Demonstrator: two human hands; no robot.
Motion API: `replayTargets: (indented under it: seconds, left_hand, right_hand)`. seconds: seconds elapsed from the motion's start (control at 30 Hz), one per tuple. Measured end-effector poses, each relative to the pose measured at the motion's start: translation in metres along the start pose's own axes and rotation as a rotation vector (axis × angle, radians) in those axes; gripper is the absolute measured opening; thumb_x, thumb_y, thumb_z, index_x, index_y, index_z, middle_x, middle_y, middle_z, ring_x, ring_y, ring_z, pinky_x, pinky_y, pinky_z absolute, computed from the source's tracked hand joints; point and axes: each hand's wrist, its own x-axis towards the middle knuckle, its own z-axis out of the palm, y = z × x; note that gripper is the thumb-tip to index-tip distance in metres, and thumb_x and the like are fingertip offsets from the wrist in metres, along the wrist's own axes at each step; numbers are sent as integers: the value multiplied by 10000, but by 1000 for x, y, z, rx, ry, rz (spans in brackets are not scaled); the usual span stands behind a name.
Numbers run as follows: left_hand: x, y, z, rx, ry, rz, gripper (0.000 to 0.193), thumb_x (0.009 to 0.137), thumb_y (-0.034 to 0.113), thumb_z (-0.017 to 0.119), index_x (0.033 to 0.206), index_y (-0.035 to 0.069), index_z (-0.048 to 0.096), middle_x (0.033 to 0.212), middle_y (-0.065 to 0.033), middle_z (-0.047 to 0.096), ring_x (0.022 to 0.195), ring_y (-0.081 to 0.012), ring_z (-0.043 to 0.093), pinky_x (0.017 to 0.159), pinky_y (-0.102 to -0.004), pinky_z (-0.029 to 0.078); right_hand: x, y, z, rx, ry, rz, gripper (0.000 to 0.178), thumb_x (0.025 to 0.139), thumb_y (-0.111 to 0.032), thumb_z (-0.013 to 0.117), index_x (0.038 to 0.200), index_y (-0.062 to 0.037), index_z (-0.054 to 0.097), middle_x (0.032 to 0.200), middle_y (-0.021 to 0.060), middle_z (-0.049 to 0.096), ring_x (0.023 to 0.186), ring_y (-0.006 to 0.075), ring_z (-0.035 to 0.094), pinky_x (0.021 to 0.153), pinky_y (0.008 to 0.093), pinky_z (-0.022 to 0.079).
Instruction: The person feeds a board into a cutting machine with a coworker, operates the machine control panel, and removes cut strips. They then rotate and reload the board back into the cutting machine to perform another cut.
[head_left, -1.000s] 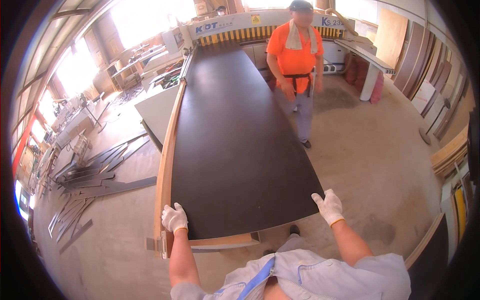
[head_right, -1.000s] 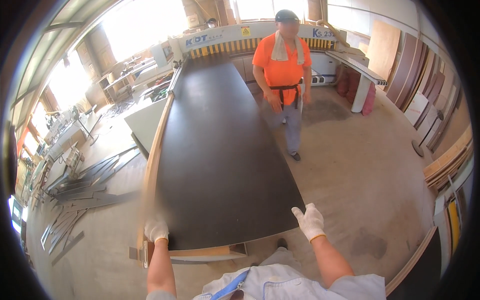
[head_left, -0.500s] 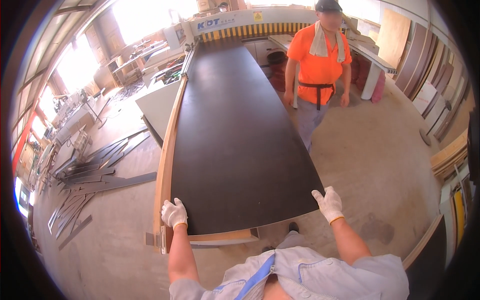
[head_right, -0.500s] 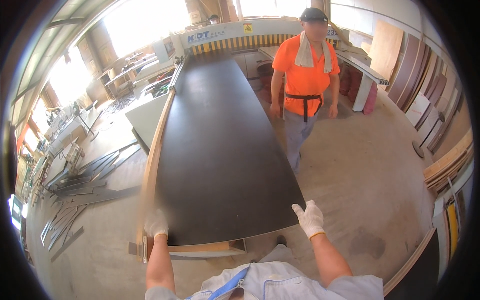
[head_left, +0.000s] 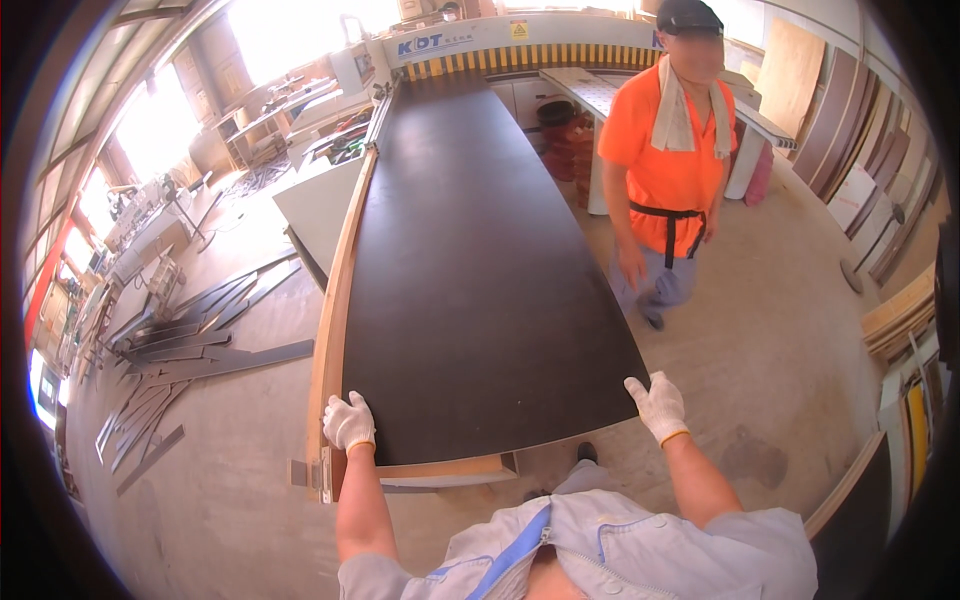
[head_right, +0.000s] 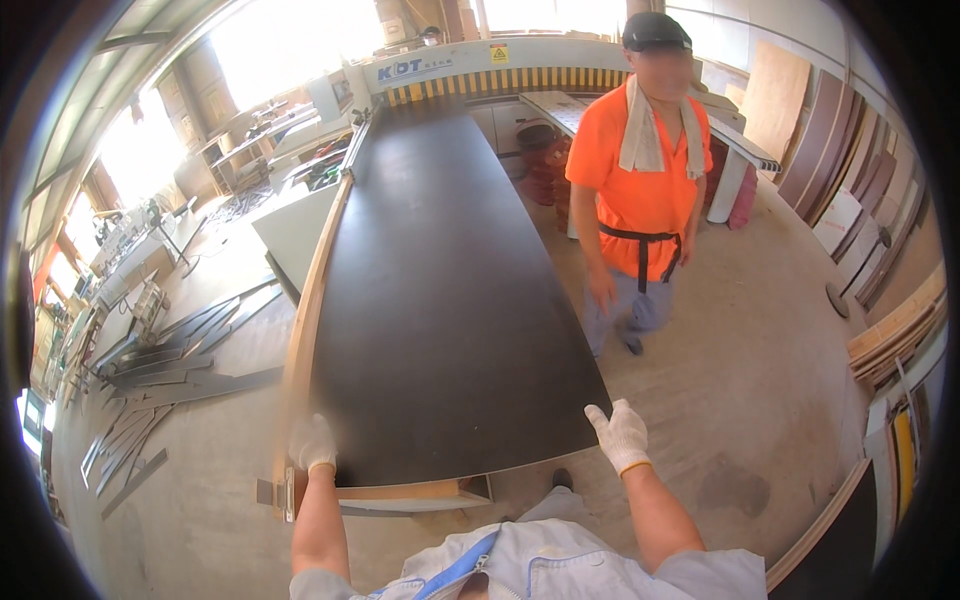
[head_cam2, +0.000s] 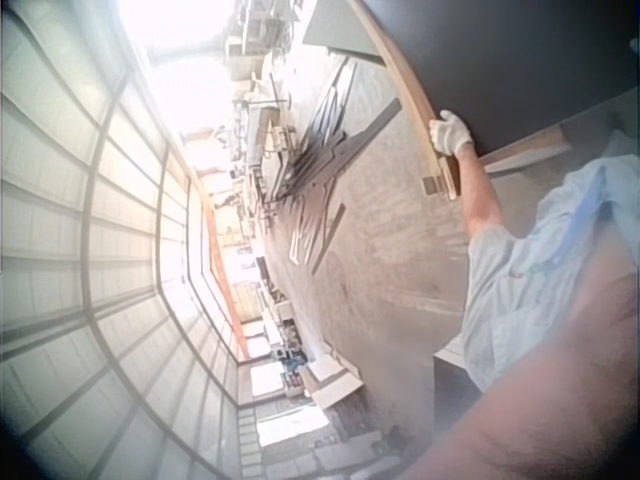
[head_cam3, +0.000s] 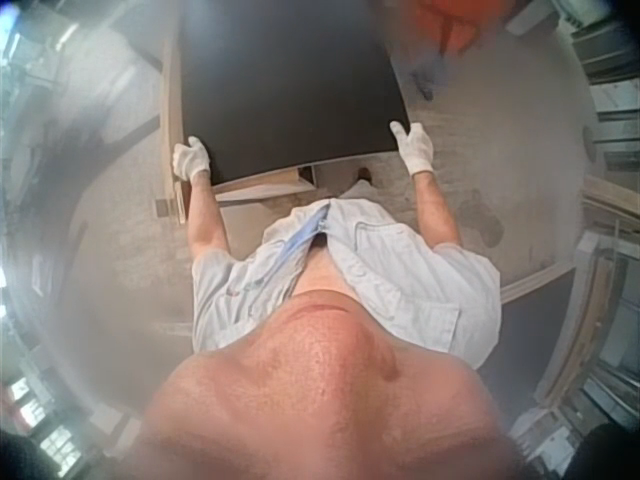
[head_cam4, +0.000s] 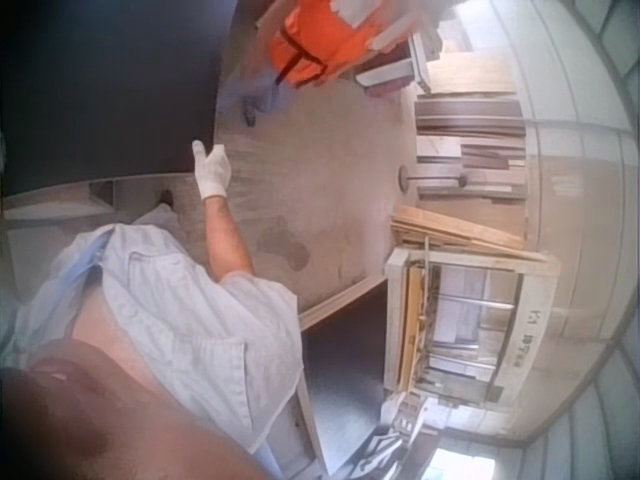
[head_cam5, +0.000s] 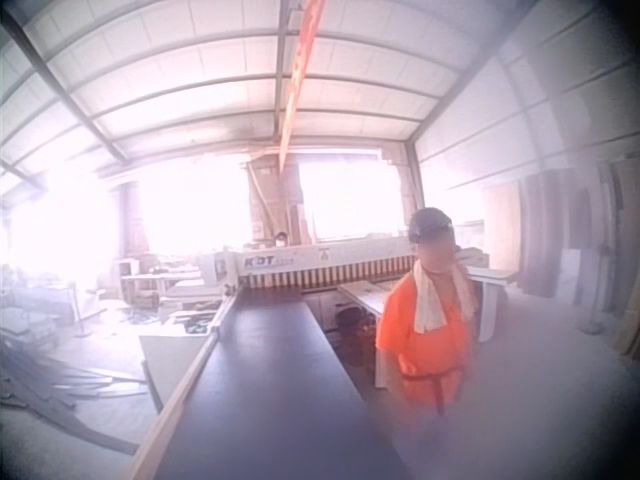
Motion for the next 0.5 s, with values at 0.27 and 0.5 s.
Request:
replayTargets:
  seconds: [0.27,0.5]
  left_hand:
    - [-2,1,-2,-18,57,21,548,1130,549,676,1314,42,772,1266,-231,847,1189,-438,820,1038,-552,649]
    - [-1,-2,-11,-49,52,12,543,1134,543,673,1309,38,770,1270,-240,844,1193,-432,817,1042,-560,643]
  right_hand:
    - [-4,0,4,29,21,-32,830,1094,-706,727,1360,80,749,1219,378,821,1206,551,789,1038,619,613]
    - [2,6,19,101,87,-46,780,1086,-729,735,1320,14,774,1246,342,829,1224,555,768,1051,616,594]
